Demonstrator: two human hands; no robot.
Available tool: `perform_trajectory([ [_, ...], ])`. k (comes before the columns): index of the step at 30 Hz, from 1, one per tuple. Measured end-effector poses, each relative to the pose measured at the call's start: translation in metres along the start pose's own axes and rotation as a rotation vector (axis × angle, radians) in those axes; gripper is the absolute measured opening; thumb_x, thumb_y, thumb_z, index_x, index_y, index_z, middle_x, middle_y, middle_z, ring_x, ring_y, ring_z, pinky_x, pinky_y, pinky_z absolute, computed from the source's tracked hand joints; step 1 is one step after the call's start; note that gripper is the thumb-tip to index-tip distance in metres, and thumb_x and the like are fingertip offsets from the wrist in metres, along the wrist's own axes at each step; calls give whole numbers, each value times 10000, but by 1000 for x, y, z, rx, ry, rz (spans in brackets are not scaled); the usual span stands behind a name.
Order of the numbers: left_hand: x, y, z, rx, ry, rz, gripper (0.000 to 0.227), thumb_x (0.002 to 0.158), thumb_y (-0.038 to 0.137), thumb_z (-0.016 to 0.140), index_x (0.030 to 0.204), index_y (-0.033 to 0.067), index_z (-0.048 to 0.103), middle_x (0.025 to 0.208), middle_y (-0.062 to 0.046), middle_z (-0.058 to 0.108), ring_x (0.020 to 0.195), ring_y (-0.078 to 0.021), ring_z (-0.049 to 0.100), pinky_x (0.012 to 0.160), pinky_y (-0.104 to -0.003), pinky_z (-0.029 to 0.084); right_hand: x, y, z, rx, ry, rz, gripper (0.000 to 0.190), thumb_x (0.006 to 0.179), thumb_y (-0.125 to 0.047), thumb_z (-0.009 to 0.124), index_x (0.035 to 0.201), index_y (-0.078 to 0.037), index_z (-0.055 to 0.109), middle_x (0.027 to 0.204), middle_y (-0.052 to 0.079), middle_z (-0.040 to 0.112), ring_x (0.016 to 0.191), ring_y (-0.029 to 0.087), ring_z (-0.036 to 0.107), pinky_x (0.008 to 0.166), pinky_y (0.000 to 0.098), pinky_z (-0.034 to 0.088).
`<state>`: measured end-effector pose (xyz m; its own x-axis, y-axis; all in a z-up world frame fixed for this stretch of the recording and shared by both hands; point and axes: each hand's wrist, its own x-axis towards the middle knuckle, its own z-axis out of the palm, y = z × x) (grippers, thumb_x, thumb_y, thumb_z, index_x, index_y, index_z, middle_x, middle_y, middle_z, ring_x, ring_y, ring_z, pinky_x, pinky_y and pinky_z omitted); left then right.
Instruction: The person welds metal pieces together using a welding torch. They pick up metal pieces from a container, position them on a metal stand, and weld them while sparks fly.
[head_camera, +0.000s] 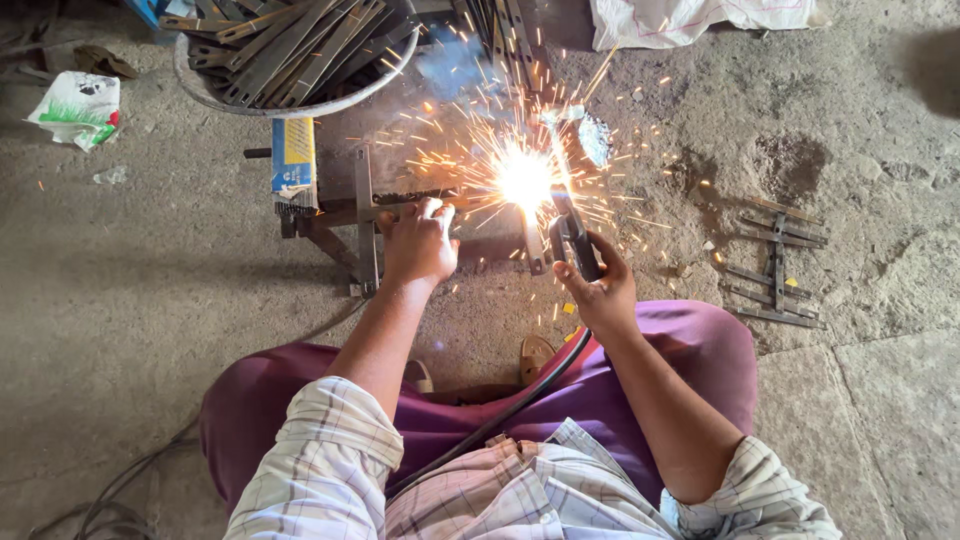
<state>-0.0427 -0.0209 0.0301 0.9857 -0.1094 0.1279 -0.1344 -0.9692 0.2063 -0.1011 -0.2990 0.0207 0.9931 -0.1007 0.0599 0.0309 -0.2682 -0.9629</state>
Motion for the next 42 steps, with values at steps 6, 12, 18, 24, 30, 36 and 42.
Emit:
perform_trajectory([
  [6, 1, -1, 5, -6, 21, 2, 511, 773, 271, 815, 1254, 163, 683, 1336, -34, 608, 1261, -275, 562, 1057, -652, 306, 0, 4, 1, -41, 12, -37, 647, 856, -266, 841, 1399, -28, 582, 1005, 44, 735, 830, 80, 663, 709, 223, 529],
  [12, 1, -1, 4, -8, 47, 7, 507, 767, 258, 813, 1248, 163, 687, 1341, -16, 612, 1258, -276, 559, 1067, -680, 298, 2, 3, 1, -10, -6, 41, 699, 849, -301, 840, 1423, -29, 551, 934, 45, 739, 757, 60, 650, 657, 211, 508],
  [18, -1, -2, 1, -39, 2, 17, 455, 839, 244, 779, 1279, 169, 688, 1352, -28, 618, 1299, -287, 553, 1088, -623, 326, -2, -4, 0, -28, 1, 142, 727, 816, -316, 842, 1446, -61, 584, 863, 78, 721, 693, 85, 599, 613, 241, 451],
  [24, -1, -3, 8, -21, 54, 29, 545, 796, 263, 803, 1307, 134, 667, 1362, -52, 595, 1287, -293, 530, 1057, -641, 310, -1, 1, 1, -119, -10, -15, 700, 820, -354, 859, 1391, -57, 584, 1025, 65, 734, 816, 85, 655, 711, 253, 537],
  [30, -3, -2, 8, -15, 35, 17, 587, 785, 267, 824, 1331, 147, 645, 1375, -28, 558, 1296, -283, 516, 1057, -718, 283, -3, 8, 0, -226, 20, 6, 815, 773, -425, 871, 1427, -39, 574, 983, 75, 729, 764, 108, 633, 681, 263, 524],
  [36, -8, 1, 10, -57, 66, 14, 634, 757, 250, 830, 1347, 141, 624, 1401, -25, 547, 1337, -272, 496, 1048, -720, 292, -3, 14, 1, -174, 22, -18, 853, 773, -437, 880, 1437, -13, 552, 984, 63, 732, 781, 99, 648, 685, 247, 536],
  [42, -14, 6, 8, -2, 55, -6, 691, 775, 270, 803, 1412, 141, 569, 1494, -27, 490, 1386, -357, 434, 1052, -704, 290, -2, 8, -2, -265, 1, -10, 828, 789, -447, 858, 1446, -38, 563, 995, 72, 749, 814, 104, 697, 691, 242, 539],
])
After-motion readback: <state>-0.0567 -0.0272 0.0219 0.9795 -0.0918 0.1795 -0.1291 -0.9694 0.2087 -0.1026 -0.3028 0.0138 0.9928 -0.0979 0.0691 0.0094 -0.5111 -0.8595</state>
